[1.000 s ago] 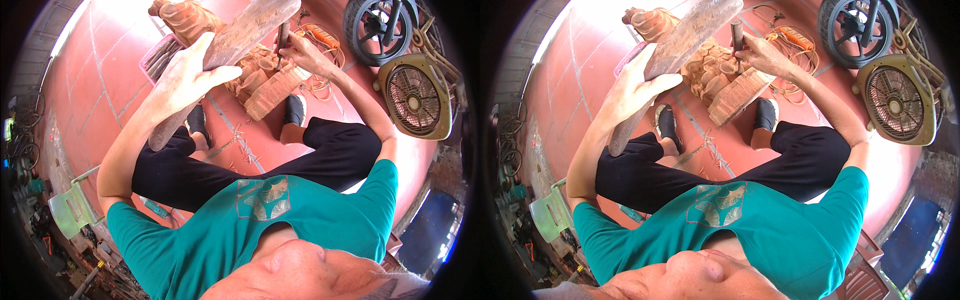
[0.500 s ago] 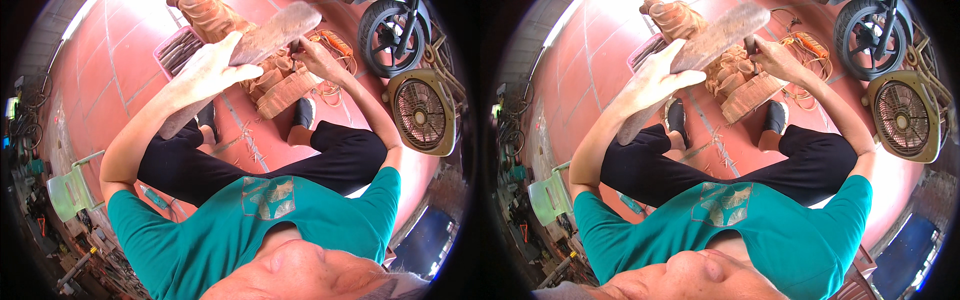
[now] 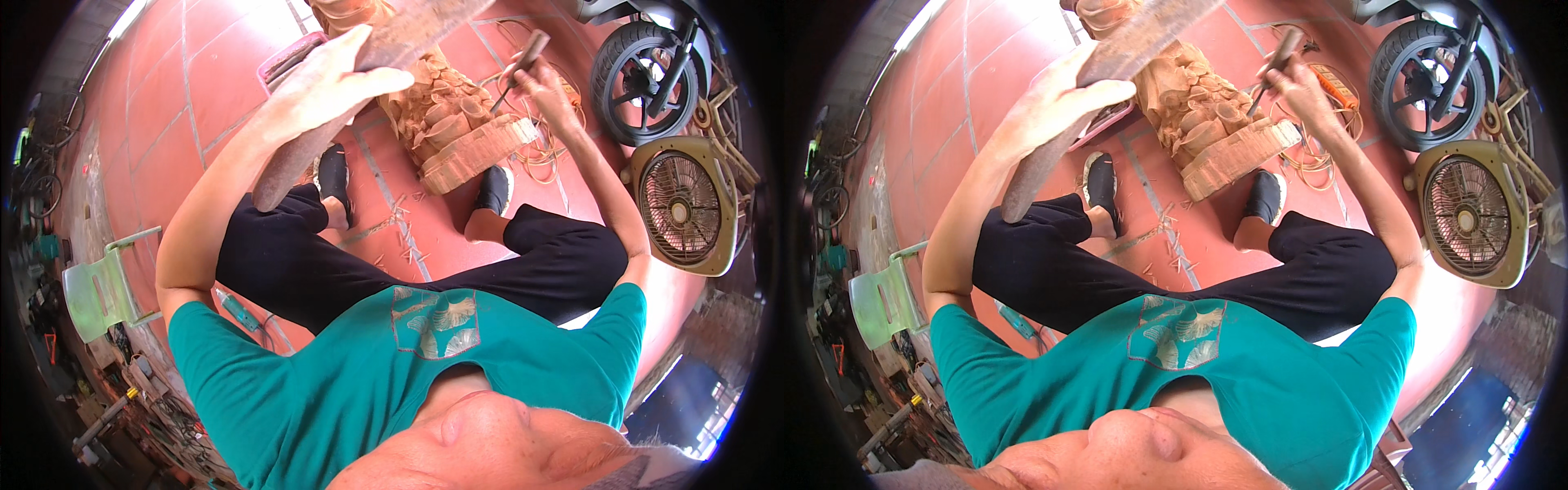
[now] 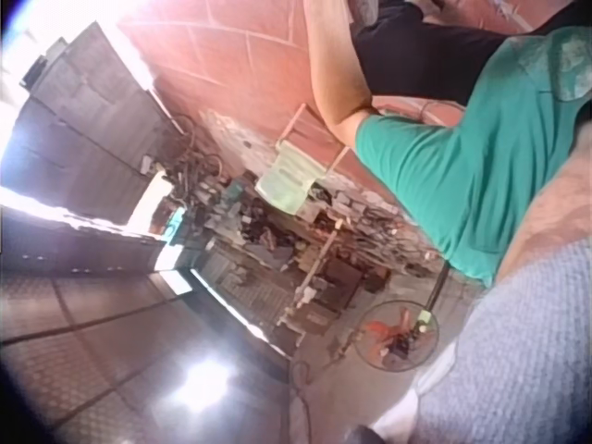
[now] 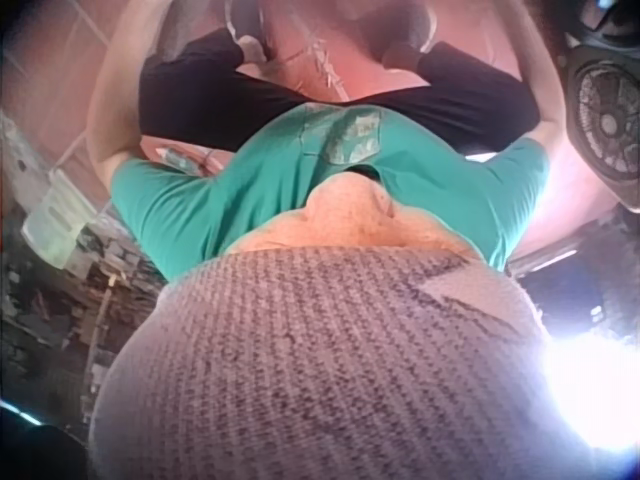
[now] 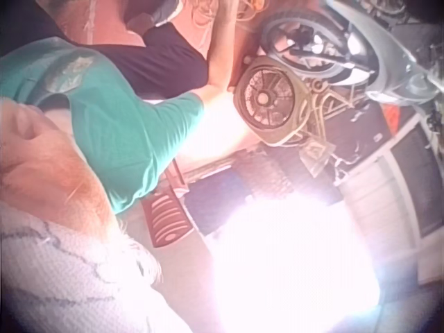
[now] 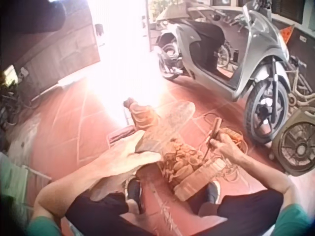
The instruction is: The person sits on the floor and carves a wooden sculpture using a chisel and mallet. They repeatedly strike the chisel to shape the wood, occasionally adjusting the tool and the sculpture's position.
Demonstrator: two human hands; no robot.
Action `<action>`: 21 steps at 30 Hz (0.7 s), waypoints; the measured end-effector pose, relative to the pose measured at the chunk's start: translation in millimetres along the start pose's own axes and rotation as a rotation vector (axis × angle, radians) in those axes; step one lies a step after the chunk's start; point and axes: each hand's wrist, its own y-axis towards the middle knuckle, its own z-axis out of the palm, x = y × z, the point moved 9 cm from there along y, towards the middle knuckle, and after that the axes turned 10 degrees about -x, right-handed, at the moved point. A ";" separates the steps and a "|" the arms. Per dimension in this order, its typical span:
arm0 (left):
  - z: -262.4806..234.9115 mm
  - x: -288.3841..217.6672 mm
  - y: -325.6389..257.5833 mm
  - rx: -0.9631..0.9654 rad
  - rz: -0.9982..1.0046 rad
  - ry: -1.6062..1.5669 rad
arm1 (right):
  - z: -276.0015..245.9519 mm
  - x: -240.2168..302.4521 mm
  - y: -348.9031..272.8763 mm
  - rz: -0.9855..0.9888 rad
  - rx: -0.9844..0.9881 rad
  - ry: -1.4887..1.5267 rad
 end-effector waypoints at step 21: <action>75.2 111.2 -192.6 -0.660 -0.807 -1.009 | 118.2 47.3 50.0 -0.181 0.465 -0.003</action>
